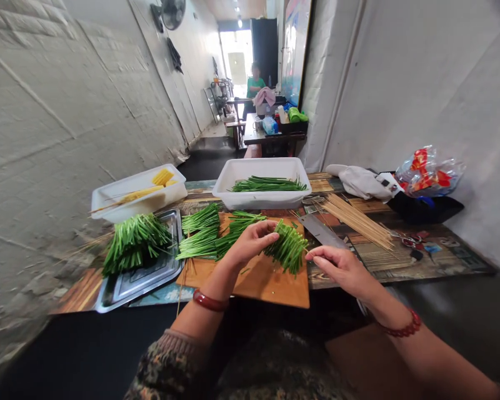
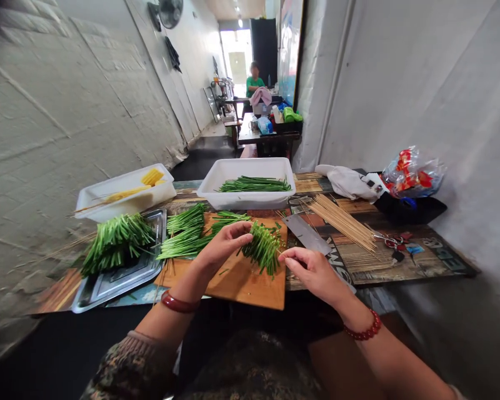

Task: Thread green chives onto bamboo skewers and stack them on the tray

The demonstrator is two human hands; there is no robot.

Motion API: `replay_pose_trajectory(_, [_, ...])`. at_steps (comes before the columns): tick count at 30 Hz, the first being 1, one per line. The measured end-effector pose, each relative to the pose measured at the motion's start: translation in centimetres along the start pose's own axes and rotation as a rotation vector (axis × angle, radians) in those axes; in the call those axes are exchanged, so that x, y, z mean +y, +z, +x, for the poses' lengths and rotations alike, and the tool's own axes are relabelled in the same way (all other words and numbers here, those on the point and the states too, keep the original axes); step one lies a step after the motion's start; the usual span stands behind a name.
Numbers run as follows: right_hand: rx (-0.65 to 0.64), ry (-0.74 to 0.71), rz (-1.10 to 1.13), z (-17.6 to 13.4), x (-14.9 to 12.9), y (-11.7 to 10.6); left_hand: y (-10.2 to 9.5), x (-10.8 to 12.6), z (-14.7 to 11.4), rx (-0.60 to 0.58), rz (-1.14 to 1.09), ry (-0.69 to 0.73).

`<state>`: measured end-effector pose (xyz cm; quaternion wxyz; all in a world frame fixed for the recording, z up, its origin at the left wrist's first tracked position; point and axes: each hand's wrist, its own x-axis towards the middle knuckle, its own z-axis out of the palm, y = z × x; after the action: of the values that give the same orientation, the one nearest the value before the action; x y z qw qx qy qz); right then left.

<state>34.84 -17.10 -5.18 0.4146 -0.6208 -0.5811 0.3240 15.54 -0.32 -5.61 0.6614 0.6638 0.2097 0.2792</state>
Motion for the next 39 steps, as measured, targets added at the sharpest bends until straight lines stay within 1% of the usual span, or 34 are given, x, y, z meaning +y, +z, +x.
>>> replay_pose_trajectory(2, [-0.007, 0.015, 0.026, -0.2, -0.6, -0.1, -0.2, 0.5, 0.1, 0.004, -0.03, 0.034])
replay_pose_trajectory(6, [0.008, 0.037, 0.075, -0.2, -1.8, 0.0, -0.3, 1.7, -0.1, 0.163, 0.035, 0.123])
replay_pose_trajectory(7, [0.005, 0.044, 0.105, -0.2, -2.1, 0.2, -0.2, 2.0, -0.2, 0.175, 0.043, 0.14])
replay_pose_trajectory(8, [-0.004, 0.054, 0.147, -0.1, -2.3, 0.6, -0.2, 2.1, -0.4, 0.16, 0.035, 0.15])
replay_pose_trajectory(11, [-0.036, 0.08, 0.302, 0.2, -2.8, 1.8, -0.2, 2.3, -1.0, 0.053, -0.064, 0.14])
replay_pose_trajectory(13, [-0.036, 0.084, 0.37, 0.5, -3.2, 2.7, -0.4, 2.3, -1.4, 0.028, -0.132, 0.106])
replay_pose_trajectory(17, [-0.041, 0.088, 0.456, 1.0, -4.2, 4.0, -1.2, 2.5, -2.3, 0.034, -0.195, 0.044])
replay_pose_trajectory(21, [-0.077, 0.116, 0.485, 1.4, -4.7, 4.9, -2.1, 2.8, -3.1, 0.029, -0.17, 0.003])
replay_pose_trajectory(22, [-0.07, 0.115, 0.488, 1.5, -4.7, 5.1, -2.3, 2.9, -3.2, 0.047, -0.144, 0.003])
replay_pose_trajectory(23, [-0.048, 0.108, 0.491, 1.6, -4.8, 5.4, -2.4, 2.9, -3.4, 0.096, -0.102, 0.018])
replay_pose_trajectory(24, [-0.017, 0.094, 0.493, 1.7, -4.9, 5.7, -2.5, 3.0, -3.6, 0.174, -0.043, 0.048])
replay_pose_trajectory(26, [0.051, 0.045, 0.466, 2.1, -5.2, 6.6, -2.5, 3.3, -4.3, 0.353, 0.083, 0.13])
replay_pose_trajectory(27, [0.08, 0.005, 0.419, 2.3, -5.5, 7.1, -2.4, 3.4, -4.8, 0.41, 0.13, 0.165])
replay_pose_trajectory(28, [0.108, -0.049, 0.348, 2.6, -5.9, 7.8, -2.3, 3.6, -5.3, 0.423, 0.156, 0.189])
replay_pose_trajectory(30, [0.165, -0.188, 0.155, 3.2, -6.6, 9.4, -1.8, 4.0, -6.5, 0.352, 0.12, 0.21])
replay_pose_trajectory(32, [0.223, -0.344, -0.038, 3.7, -7.3, 11.2, -1.3, 4.3, -7.6, 0.272, 0.019, 0.222])
replay_pose_trajectory(33, [0.229, -0.411, -0.118, 3.9, -7.6, 12.0, -1.2, 4.4, -8.1, 0.262, -0.03, 0.223])
replay_pose_trajectory(36, [0.163, -0.553, -0.287, 4.0, -8.3, 13.9, -1.7, 4.5, -9.0, 0.316, -0.125, 0.179])
replay_pose_trajectory(37, [0.12, -0.592, -0.306, 3.9, -8.5, 14.1, -2.1, 4.5, -9.2, 0.337, -0.148, 0.163])
replay_pose_trajectory(39, [0.038, -0.675, -0.258, 3.6, -8.8, 13.7, -3.1, 4.6, -9.8, 0.341, -0.208, 0.14])
